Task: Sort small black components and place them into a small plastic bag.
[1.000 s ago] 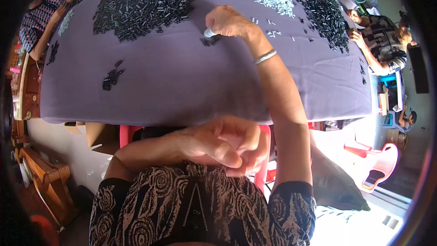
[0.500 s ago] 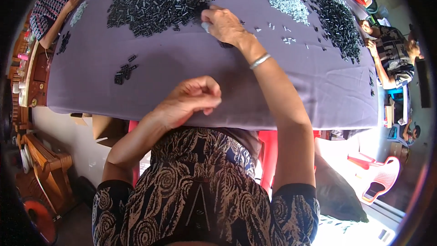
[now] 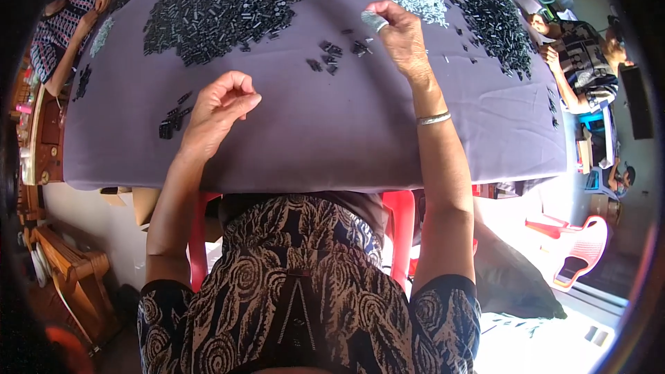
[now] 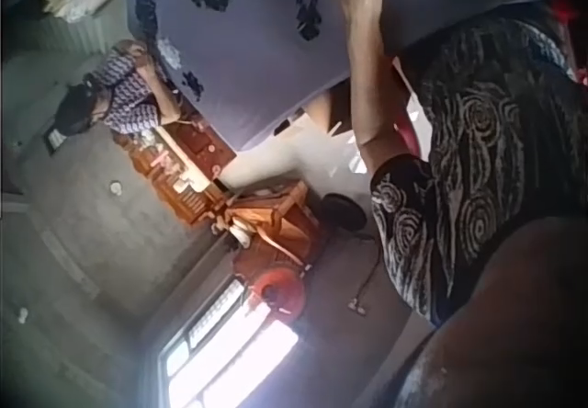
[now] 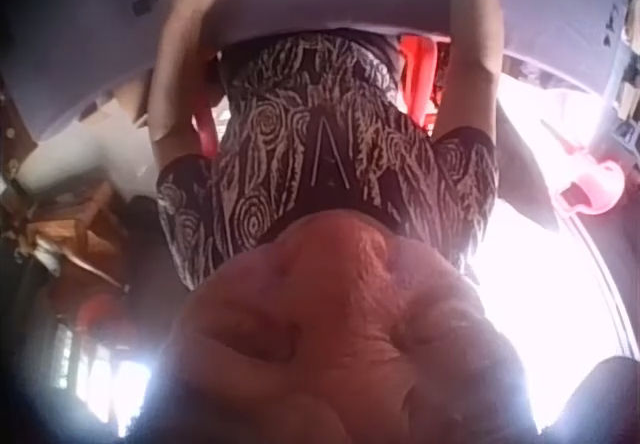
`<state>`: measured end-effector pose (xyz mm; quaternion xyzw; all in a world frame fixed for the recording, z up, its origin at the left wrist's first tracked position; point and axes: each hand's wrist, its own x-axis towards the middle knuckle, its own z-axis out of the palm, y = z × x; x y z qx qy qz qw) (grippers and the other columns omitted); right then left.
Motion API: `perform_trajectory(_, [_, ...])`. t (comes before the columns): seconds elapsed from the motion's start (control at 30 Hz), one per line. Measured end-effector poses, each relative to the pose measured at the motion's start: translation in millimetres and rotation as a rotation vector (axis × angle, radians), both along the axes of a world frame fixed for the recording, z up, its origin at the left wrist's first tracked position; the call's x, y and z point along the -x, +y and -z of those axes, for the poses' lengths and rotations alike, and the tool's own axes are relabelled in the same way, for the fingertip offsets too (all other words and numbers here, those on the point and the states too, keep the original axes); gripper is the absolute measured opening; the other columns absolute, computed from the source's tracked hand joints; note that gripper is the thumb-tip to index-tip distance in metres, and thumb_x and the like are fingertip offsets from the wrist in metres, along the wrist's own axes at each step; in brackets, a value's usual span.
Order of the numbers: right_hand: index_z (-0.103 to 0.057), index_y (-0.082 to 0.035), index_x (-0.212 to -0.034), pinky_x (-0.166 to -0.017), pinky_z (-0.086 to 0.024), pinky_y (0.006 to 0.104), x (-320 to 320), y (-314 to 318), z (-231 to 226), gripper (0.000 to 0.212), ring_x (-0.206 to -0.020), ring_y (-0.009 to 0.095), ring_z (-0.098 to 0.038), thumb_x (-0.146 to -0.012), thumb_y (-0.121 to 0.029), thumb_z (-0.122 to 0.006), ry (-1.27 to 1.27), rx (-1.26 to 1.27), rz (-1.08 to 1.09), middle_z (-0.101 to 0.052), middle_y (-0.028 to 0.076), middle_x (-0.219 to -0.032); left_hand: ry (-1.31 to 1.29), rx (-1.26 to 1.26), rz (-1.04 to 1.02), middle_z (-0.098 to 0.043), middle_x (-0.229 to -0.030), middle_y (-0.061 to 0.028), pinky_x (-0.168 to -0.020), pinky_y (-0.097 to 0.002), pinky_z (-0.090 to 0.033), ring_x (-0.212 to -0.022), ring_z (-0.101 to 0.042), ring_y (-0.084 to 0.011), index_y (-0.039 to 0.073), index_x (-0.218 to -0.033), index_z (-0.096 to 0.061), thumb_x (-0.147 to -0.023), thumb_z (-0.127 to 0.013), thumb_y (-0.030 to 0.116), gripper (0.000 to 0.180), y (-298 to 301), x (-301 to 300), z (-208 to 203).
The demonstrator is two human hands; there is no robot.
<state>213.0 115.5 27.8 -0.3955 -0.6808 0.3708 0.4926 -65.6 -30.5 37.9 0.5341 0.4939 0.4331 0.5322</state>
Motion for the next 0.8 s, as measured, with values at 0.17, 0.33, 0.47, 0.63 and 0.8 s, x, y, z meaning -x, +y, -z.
perform_trajectory(0.17, [-0.062, -0.006, -0.085, -0.052, -0.034, 0.018, -21.3, -8.8, 5.1, 0.004, -0.058, 0.003, -0.04, -0.082, -0.005, -0.06, 0.081, 0.118, 0.043, -0.054, -0.005, -0.072, 0.257, -0.136, 0.072, -0.05, -0.078, 0.0043, -0.061, -0.0196, -0.038, -0.069, -0.045, -0.0035, 0.005, -0.085, -0.053, -0.081, -0.06, 0.001, 0.009, 31.6, -12.4, 8.1])
perform_trajectory(0.33, [-0.062, -0.003, -0.093, -0.056, -0.038, 0.0196, -19.5, -20.5, 4.3, 0.017, -0.063, 0.004, -0.046, -0.083, 0.002, -0.049, -0.061, 0.201, -0.041, -0.057, -0.001, -0.078, 0.459, -0.351, -0.002, -0.053, -0.078, -0.0019, -0.068, -0.0261, -0.045, -0.073, -0.053, -0.0111, 0.003, -0.087, -0.053, -0.077, -0.059, -0.004, 0.014, 62.2, -38.1, 20.0])
perform_trajectory(0.47, [-0.064, -0.004, -0.09, -0.052, -0.035, 0.018, -24.4, -19.8, 15.0, 0.009, -0.059, 0.002, -0.042, -0.084, -0.003, -0.057, 0.02, 0.249, -0.041, -0.058, -0.003, -0.075, 0.607, -0.476, -0.025, -0.056, -0.08, -0.0069, -0.068, -0.0276, -0.046, -0.071, -0.055, -0.0167, 0.002, -0.088, -0.054, -0.075, -0.058, -0.008, 0.017, 79.7, -55.5, 38.7])
perform_trajectory(0.63, [-0.062, -0.005, -0.092, -0.053, -0.035, 0.0186, -24.2, -19.6, 12.1, 0.009, -0.061, 0.003, -0.045, -0.085, -0.011, -0.06, 0.047, 0.272, -0.068, -0.056, -0.002, -0.075, 0.55, -0.649, -0.139, -0.057, -0.08, -0.0064, -0.066, -0.0276, -0.046, -0.071, -0.057, -0.0168, 0.003, -0.087, -0.058, -0.076, -0.06, -0.004, 0.013, 100.1, -71.0, 44.6])
perform_trajectory(0.8, [-0.061, -0.005, -0.09, -0.053, -0.035, 0.0187, -23.5, -17.0, 15.8, 0.008, -0.06, 0.003, -0.044, -0.085, -0.011, -0.06, 0.115, 0.248, -0.047, -0.055, -0.001, -0.074, 0.653, -0.544, -0.062, -0.061, -0.083, -0.0084, -0.065, -0.0326, -0.047, -0.072, -0.061, -0.0212, 0.006, -0.089, -0.062, -0.076, -0.065, 0.011, 0.014, 113.7, -86.0, 45.7])
